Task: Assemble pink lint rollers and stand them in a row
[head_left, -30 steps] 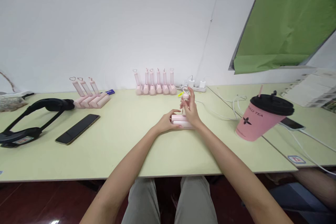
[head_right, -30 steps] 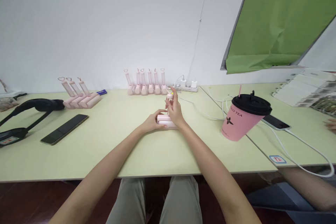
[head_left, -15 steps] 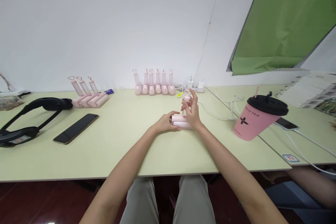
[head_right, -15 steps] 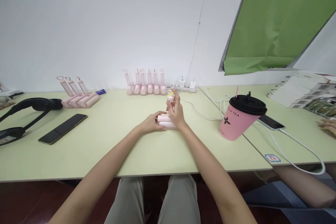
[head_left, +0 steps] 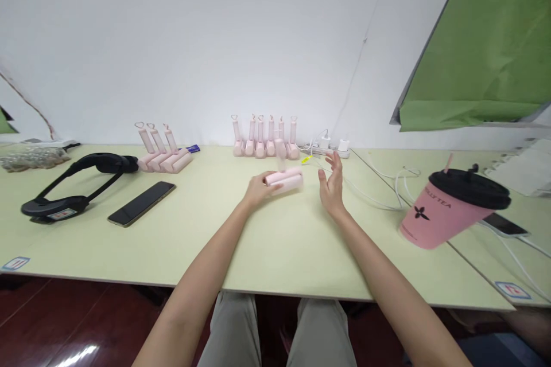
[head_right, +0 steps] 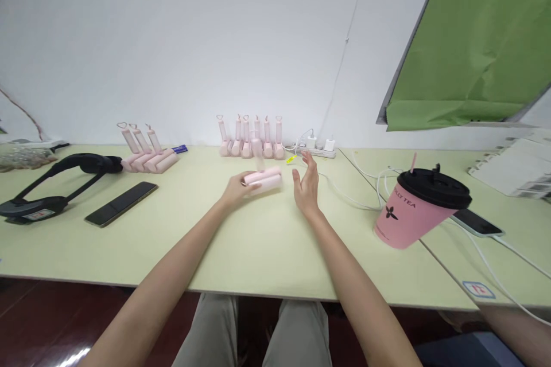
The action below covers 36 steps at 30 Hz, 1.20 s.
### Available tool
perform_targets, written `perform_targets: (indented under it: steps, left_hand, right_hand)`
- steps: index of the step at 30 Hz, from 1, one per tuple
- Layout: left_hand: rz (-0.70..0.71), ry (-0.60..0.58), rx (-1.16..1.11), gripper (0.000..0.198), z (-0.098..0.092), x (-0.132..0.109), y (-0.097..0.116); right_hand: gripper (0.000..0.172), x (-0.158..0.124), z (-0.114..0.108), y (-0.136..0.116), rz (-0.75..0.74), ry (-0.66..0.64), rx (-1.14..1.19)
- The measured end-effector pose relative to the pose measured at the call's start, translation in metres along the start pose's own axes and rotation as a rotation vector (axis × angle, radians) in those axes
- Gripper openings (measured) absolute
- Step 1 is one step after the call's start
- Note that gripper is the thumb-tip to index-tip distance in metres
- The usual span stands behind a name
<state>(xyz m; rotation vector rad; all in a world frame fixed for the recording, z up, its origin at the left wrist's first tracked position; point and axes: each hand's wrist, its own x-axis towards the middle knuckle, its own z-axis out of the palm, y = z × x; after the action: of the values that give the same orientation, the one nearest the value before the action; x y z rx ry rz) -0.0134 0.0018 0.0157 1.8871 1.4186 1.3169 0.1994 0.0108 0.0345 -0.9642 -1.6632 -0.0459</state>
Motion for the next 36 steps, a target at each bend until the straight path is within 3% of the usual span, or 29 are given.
perform_targets:
  steps: [3,7,10,13,20,24,27,31,34,36]
  left_hand:
    - [-0.186,0.354,0.033,0.050,-0.045,0.025,-0.034]
    - [-0.378,0.802,0.328,0.051,-0.117,0.060,-0.074]
    - [-0.421,0.965,0.510,0.051,-0.153,0.085,-0.097]
    - [-0.431,0.946,0.629,0.049,-0.156,0.112,-0.117]
    - [-0.496,0.669,0.661,0.050,-0.086,0.166,-0.161]
    - [-0.516,0.536,0.520,0.050,-0.076,0.175,-0.171]
    - [-0.449,0.498,0.523,0.055,-0.086,0.163,-0.164]
    - [-0.364,0.749,0.801,0.058,-0.116,0.129,-0.140]
    - [-0.500,0.977,0.920,0.056,-0.155,0.097,-0.128]
    - [-0.636,1.011,0.948,0.057,-0.183,0.077,-0.130]
  right_hand:
    - [0.050,-0.011,0.009,0.008,0.076,-0.098,-0.045]
    - [0.045,-0.026,0.022,0.015,0.020,-0.420,-0.161]
    - [0.044,-0.029,0.028,0.020,-0.029,-0.633,-0.185]
    - [0.046,-0.028,0.031,0.026,0.053,-0.754,-0.184]
    - [0.043,-0.025,0.033,0.033,0.147,-0.842,-0.175]
    - [0.042,-0.023,0.035,0.032,0.169,-0.839,-0.158]
    - [0.042,-0.023,0.035,0.032,0.169,-0.834,-0.163]
    - [0.042,-0.023,0.035,0.034,0.152,-0.816,-0.168]
    - [0.042,-0.023,0.035,0.036,0.128,-0.812,-0.167]
    - [0.042,-0.024,0.036,0.038,0.112,-0.810,-0.169]
